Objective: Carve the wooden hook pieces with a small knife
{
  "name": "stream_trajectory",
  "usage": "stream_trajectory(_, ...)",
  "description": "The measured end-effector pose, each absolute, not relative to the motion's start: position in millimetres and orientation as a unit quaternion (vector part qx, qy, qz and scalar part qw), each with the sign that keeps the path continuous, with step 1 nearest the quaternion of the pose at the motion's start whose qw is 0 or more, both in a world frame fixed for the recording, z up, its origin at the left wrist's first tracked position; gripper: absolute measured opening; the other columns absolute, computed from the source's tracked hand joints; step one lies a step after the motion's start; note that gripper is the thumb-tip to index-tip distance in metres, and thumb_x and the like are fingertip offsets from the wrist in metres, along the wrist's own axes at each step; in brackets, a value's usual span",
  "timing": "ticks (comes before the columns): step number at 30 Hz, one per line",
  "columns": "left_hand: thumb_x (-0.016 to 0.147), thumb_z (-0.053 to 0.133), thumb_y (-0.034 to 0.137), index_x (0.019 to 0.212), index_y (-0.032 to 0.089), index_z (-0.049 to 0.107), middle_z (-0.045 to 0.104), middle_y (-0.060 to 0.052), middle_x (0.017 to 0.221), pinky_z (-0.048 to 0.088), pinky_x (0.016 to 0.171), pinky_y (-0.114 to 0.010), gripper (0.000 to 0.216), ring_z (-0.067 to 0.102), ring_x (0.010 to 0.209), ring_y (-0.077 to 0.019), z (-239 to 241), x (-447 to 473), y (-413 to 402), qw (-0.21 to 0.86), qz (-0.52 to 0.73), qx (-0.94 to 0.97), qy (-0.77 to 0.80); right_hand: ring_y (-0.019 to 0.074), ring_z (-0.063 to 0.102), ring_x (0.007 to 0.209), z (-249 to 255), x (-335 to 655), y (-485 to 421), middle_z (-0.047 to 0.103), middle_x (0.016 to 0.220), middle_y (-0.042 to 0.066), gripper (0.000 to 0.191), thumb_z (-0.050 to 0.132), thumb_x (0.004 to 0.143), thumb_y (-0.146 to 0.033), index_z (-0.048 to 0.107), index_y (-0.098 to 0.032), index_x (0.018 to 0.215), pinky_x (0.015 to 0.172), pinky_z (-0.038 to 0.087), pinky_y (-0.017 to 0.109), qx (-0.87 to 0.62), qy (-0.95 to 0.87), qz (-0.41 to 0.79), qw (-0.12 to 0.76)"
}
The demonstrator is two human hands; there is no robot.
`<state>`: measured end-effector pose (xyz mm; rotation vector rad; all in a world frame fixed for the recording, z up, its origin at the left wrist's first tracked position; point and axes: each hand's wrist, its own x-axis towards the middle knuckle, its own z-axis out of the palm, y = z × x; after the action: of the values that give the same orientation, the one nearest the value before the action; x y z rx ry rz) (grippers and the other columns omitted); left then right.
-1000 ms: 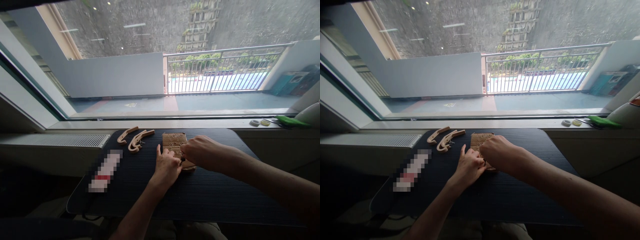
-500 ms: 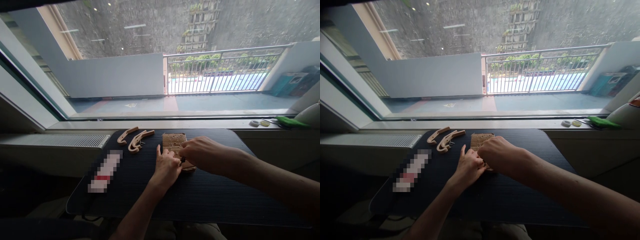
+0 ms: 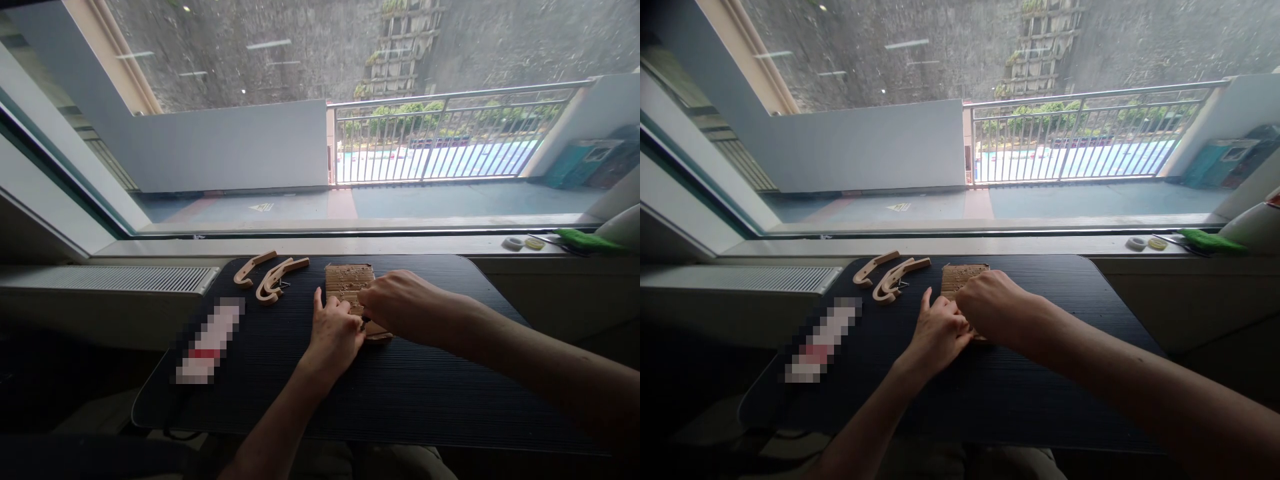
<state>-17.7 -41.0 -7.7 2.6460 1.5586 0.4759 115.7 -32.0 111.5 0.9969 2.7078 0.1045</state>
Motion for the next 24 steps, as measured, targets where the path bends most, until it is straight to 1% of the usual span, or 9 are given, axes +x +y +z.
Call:
stream_trajectory(3,0.078,0.057,0.034,0.073,0.023,0.068,0.062,-0.003,0.084,0.009,0.106,-0.057,0.016,0.05,0.094,-0.0223,-5,-17,-42,0.022,0.155,0.849,0.504,0.015,0.056,0.058,112,110,-31,0.062,0.064,0.003,0.017,0.052,0.076,-0.003,0.061,-0.014,0.067,0.046,0.023,0.026,0.333,0.933,0.042,0.131)
stream_trajectory(6,0.074,0.062,0.033,0.087,0.025,0.066,0.059,-0.004,0.104,0.011,0.107,-0.055,0.016,0.046,0.108,-0.0249,-2,-23,-44,0.04,0.176,0.851,0.493,0.0152,0.058,0.062,111,106,-30,0.064,0.068,0.004,0.015,0.052,0.08,-0.008,0.062,-0.014,0.07,0.047,0.025,0.026,0.352,0.929,0.026,0.113)
stream_trajectory(9,0.068,0.068,0.031,0.12,0.027,0.05,0.047,-0.006,0.127,0.014,0.108,-0.051,0.056,0.036,0.123,-0.0252,-7,-39,-46,0.072,0.219,0.831,0.506,0.0155,0.059,0.064,106,110,-29,0.065,0.071,0.005,0.017,0.049,0.085,-0.018,0.062,-0.015,0.075,0.049,0.027,0.025,0.384,0.921,0.011,0.07)
stream_trajectory(11,0.069,0.067,0.03,0.131,0.026,0.035,0.048,-0.006,0.128,0.019,0.107,-0.049,0.07,0.04,0.121,-0.0232,-13,-51,-48,0.113,0.236,0.806,0.531,0.0159,0.059,0.062,103,116,-29,0.065,0.07,0.005,0.019,0.047,0.087,-0.023,0.062,-0.015,0.077,0.049,0.027,0.025,0.394,0.917,0.015,0.049)
stream_trajectory(13,0.071,0.064,0.027,0.13,0.026,0.036,0.055,-0.004,0.12,0.022,0.106,-0.048,0.065,0.049,0.112,-0.0204,-17,-58,-55,0.156,0.241,0.786,0.547,0.0161,0.059,0.061,101,123,-29,0.066,0.071,0.004,0.022,0.044,0.088,-0.026,0.061,-0.016,0.078,0.048,0.026,0.025,0.404,0.914,0.019,0.036)
stream_trajectory(16,0.076,0.056,0.023,0.113,0.025,0.05,0.064,0.0,0.1,0.023,0.105,-0.046,0.038,0.056,0.098,-0.0183,-15,-58,-77,0.151,0.251,0.772,0.565,0.0163,0.06,0.063,100,132,-29,0.066,0.073,0.004,0.021,0.044,0.087,-0.026,0.06,-0.017,0.077,0.049,0.026,0.025,0.412,0.911,0.015,0.031)
stream_trajectory(19,0.071,0.064,0.033,0.1,0.028,0.058,0.065,0.003,0.084,0.03,0.1,-0.043,0.03,0.058,0.084,-0.0184,-3,-50,-98,0.197,0.232,0.795,0.525,0.0167,0.061,0.068,101,138,-27,0.066,0.075,0.003,0.017,0.046,0.084,-0.025,0.061,-0.019,0.078,0.052,0.028,0.025,0.413,0.91,0.002,0.029)
stream_trajectory(22,0.078,0.056,0.038,0.1,0.027,0.061,0.066,0.0,0.087,0.042,0.082,-0.033,0.025,0.058,0.084,-0.0185,6,-49,-92,0.202,0.237,0.789,0.53,0.0156,0.06,0.068,101,145,-26,0.066,0.076,0.002,0.017,0.045,0.084,-0.023,0.062,-0.02,0.08,0.052,0.028,0.025,0.418,0.908,-0.019,0.016)
stream_trajectory(24,0.083,0.049,0.034,0.1,0.023,0.061,0.065,-0.003,0.099,0.039,0.088,-0.034,0.024,0.055,0.096,-0.0197,5,-51,-73,0.131,0.249,0.775,0.565,0.0152,0.059,0.066,101,150,-27,0.066,0.075,0.001,0.017,0.045,0.084,-0.023,0.062,-0.021,0.083,0.052,0.028,0.025,0.427,0.904,-0.023,0.005)
